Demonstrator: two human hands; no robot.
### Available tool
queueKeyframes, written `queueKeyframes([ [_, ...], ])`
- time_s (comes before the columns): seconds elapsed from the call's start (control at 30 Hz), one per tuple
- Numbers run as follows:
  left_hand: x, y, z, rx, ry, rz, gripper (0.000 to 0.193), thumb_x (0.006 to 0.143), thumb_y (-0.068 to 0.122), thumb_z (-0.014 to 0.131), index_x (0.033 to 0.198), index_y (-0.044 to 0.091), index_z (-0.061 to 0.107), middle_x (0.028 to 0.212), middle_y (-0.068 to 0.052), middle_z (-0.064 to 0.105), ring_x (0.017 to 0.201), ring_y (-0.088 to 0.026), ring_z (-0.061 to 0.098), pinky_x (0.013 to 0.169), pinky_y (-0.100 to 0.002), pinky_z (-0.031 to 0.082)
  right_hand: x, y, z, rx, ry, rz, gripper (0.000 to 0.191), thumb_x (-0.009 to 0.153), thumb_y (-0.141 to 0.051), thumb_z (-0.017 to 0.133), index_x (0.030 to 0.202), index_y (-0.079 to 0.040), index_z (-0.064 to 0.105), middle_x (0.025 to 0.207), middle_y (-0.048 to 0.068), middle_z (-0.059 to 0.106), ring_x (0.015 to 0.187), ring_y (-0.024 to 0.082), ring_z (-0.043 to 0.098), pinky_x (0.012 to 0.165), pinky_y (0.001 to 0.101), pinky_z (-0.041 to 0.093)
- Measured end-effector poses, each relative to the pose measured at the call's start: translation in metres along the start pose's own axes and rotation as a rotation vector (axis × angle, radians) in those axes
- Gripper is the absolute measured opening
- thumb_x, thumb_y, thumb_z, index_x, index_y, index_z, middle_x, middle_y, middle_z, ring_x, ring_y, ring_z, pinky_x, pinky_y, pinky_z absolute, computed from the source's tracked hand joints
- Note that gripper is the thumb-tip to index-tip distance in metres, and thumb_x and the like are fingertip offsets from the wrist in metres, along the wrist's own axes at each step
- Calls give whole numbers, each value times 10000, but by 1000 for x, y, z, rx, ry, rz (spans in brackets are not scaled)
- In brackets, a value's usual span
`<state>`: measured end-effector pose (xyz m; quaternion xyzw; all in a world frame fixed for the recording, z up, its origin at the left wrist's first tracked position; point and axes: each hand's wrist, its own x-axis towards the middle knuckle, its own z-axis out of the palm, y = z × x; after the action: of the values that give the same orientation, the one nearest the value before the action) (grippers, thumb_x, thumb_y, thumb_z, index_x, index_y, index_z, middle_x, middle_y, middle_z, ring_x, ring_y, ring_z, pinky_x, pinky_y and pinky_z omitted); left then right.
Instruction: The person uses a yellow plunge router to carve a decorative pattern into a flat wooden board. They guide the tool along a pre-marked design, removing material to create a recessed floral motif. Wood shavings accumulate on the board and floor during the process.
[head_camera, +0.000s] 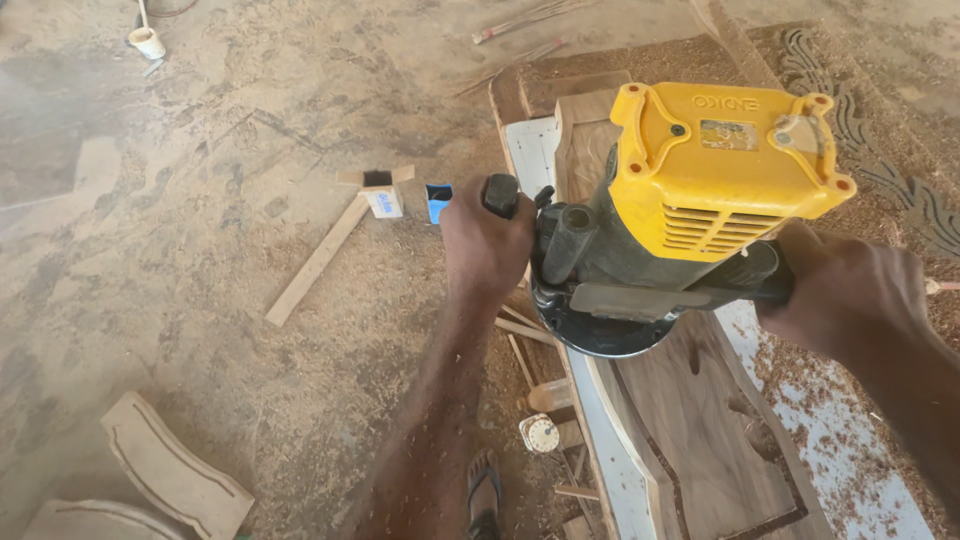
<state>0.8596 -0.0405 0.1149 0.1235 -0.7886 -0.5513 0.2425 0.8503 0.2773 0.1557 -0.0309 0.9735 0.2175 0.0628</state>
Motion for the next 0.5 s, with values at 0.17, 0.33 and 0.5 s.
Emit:
queueKeyframes([
  [0.17,-6,2,0,-5,-29,-35,177,808,146,714,860,-20,678,745,-177,722,694,-284,749,643,-398,559,-7,5,5,25,38,-24,297,873,-439,668,1059,-214,614,794,-8,659,627,160,625,518,331,505],
  [0.33,-14,2,4,0,-67,-40,173,810,119,714,913,-18,689,814,-171,739,738,-267,751,670,-393,587,-15,11,14,-35,33,-40,331,869,-439,691,1115,-228,624,801,-34,653,620,122,626,505,281,505],
  [0.5,-14,-4,7,32,-145,-83,207,825,122,709,982,-13,697,886,-164,756,800,-248,760,719,-374,614,-19,16,19,3,58,-55,335,824,-431,730,1052,-211,624,802,-29,649,616,138,620,531,316,495],
])
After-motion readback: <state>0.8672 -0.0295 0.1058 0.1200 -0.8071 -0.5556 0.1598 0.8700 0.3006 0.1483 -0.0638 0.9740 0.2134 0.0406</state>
